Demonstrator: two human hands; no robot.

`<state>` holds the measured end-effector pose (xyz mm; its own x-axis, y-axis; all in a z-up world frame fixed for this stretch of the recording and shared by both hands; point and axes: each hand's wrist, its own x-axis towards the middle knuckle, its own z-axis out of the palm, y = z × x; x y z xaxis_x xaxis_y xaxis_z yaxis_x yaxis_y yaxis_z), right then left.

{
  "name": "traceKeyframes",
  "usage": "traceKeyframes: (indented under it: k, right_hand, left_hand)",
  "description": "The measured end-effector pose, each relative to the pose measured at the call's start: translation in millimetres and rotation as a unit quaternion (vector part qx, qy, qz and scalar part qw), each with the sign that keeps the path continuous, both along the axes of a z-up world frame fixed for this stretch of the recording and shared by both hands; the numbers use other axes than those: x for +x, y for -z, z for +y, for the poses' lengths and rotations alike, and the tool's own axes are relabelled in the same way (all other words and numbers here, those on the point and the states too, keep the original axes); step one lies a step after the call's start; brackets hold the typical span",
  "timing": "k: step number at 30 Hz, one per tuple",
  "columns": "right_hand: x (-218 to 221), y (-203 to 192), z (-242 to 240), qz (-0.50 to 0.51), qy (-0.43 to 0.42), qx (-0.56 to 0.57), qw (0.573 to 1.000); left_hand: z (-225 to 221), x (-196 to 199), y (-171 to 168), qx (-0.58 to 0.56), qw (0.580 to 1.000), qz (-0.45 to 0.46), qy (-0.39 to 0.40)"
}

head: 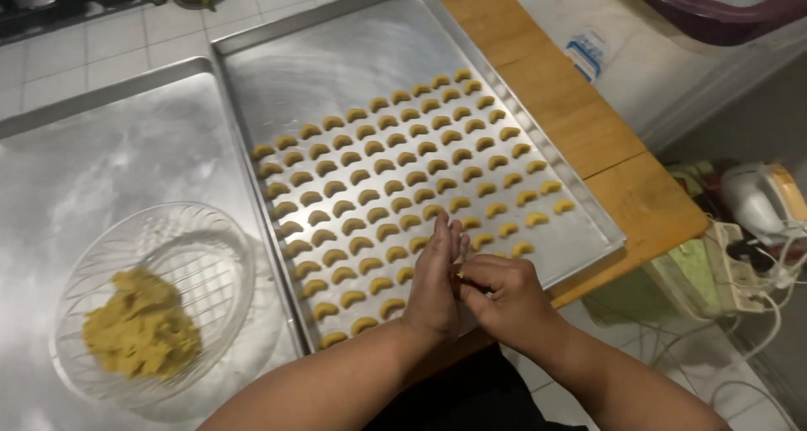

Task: Hand-shaping dough into crescent-shaped cookies and arranging them on a metal baking tray.

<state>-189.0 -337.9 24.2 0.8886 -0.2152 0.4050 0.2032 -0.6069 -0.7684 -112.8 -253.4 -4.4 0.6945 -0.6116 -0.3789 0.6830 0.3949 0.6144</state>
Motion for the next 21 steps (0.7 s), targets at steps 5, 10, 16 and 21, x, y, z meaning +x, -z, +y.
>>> traceKeyframes:
  k: [5,10,16,21]
  right_hand:
    - [-15,-3,-49,0.024,0.000,0.046,0.999]
    - [-31,18,-133,0.072,0.078,0.035,0.994]
    - [-36,55,-200,0.181,0.180,-0.064,0.965]
    - [-35,77,-210,0.221,0.178,-0.169,0.944]
  left_hand:
    - [-26,-13,9,0.001,0.998,-0.040,0.039]
    - [-40,-23,2,0.035,0.994,-0.033,0.100]
    - [-49,-33,10,0.069,0.978,-0.051,0.191]
    - [-51,-32,16,0.034,0.976,-0.084,0.199]
